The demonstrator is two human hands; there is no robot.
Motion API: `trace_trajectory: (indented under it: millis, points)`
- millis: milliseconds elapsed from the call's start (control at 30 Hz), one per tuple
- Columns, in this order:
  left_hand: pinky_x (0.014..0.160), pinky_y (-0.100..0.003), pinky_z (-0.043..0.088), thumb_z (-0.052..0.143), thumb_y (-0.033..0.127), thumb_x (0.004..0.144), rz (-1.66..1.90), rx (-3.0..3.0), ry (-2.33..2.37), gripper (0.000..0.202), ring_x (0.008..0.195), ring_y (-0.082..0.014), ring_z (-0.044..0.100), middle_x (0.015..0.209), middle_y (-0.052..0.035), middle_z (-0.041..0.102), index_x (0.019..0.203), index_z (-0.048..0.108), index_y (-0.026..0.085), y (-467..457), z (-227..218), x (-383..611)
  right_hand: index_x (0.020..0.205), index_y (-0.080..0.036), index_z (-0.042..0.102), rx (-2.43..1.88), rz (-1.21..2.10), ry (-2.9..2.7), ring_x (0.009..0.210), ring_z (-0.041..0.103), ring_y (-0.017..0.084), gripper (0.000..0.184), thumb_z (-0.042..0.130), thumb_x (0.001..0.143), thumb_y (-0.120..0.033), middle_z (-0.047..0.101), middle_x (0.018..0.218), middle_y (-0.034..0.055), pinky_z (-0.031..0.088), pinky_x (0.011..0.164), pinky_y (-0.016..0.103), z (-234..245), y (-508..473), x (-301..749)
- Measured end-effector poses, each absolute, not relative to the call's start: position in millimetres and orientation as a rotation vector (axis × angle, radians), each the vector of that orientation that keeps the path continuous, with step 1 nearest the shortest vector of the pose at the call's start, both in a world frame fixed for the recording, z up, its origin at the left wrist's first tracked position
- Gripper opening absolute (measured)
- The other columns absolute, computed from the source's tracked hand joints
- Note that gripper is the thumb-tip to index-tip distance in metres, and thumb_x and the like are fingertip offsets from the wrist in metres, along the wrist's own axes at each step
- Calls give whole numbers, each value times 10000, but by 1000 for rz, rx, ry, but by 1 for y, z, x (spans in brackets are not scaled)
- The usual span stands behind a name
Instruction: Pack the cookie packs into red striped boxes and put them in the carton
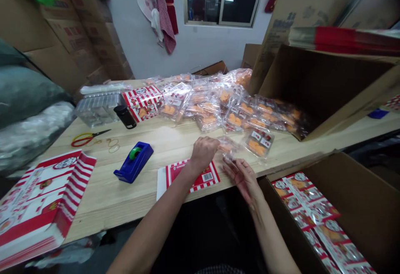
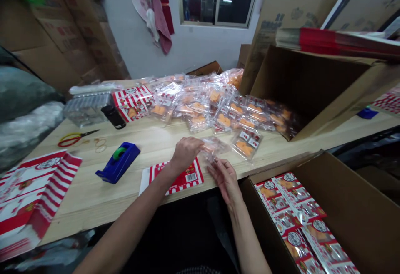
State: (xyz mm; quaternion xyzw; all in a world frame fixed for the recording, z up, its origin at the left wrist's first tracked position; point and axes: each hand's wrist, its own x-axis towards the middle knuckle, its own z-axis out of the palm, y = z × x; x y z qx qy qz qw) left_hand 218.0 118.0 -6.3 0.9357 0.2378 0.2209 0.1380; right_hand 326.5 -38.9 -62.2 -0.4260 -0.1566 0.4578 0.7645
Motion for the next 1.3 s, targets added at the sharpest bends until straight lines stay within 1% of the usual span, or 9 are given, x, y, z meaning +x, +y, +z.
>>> trace_trajectory:
  millis: [200,400,567,733,833,900,1033,1167,1300]
  points:
    - [814,-324,512,594,307,933,632,2603,724,180,891,-220,691,954,-68,753,1008,711,192,123,-3,224,1086,-303,651,-843,1020,-267,1163,669,276,437,815,736,-507,737,1152,36,483,1054,544,-68,-18,331]
    - [904,-308,510,487,303,988,955,2126,547,281,973,-202,696,1077,-77,755,1068,730,186,92,3,202,1222,-385,576,-919,909,-216,1281,579,274,612,602,759,-783,644,1286,62,523,988,560,-71,-6,343]
    - [737,-284,550,626,451,897,1070,1302,709,358,782,-188,694,881,-67,750,974,746,122,91,6,165,1232,-407,571,-1014,851,-221,1322,545,257,591,791,716,-590,594,1392,15,529,1006,486,-63,-28,339]
    - [700,-270,550,739,478,802,896,1163,690,421,737,-180,694,811,-69,737,979,753,97,96,11,123,1048,-248,713,-932,1063,-316,1059,716,265,361,847,730,-355,769,1090,43,591,939,428,-27,-50,320]
    - [930,-360,550,614,634,849,1030,1015,596,636,1084,-247,682,1124,-133,726,1271,638,159,77,11,109,1073,-244,721,-891,1055,-226,1013,736,252,360,843,737,-289,782,1067,26,600,946,426,-9,-47,295]
    - [1080,-429,472,508,722,862,1113,999,515,764,1328,-271,536,1434,-153,558,1445,469,230,49,5,108,1081,-269,719,-826,992,-171,1090,711,240,332,817,768,-320,773,1105,6,581,993,419,-1,-39,269]
    - [1155,-428,405,589,577,899,1075,1093,580,717,1415,-277,440,1555,-110,428,1513,356,289,-17,-11,113,1106,-294,712,-767,1024,-158,1212,647,230,293,768,823,-346,738,1193,-8,524,1078,418,5,-29,197]
    - [1072,-389,486,540,439,967,1399,849,923,461,1266,-244,593,1414,-100,585,1392,508,262,-27,-6,85,1217,-346,673,-756,1370,-414,1271,603,231,439,793,796,-312,696,1278,-12,464,1125,462,1,-38,152]
    - [991,-370,534,615,445,922,1638,845,1159,500,1106,-229,683,1247,-92,694,1372,546,239,0,3,-1,1368,-374,570,-895,1481,-1087,1396,470,278,827,903,625,-230,589,1427,16,274,1204,556,-3,-26,189]
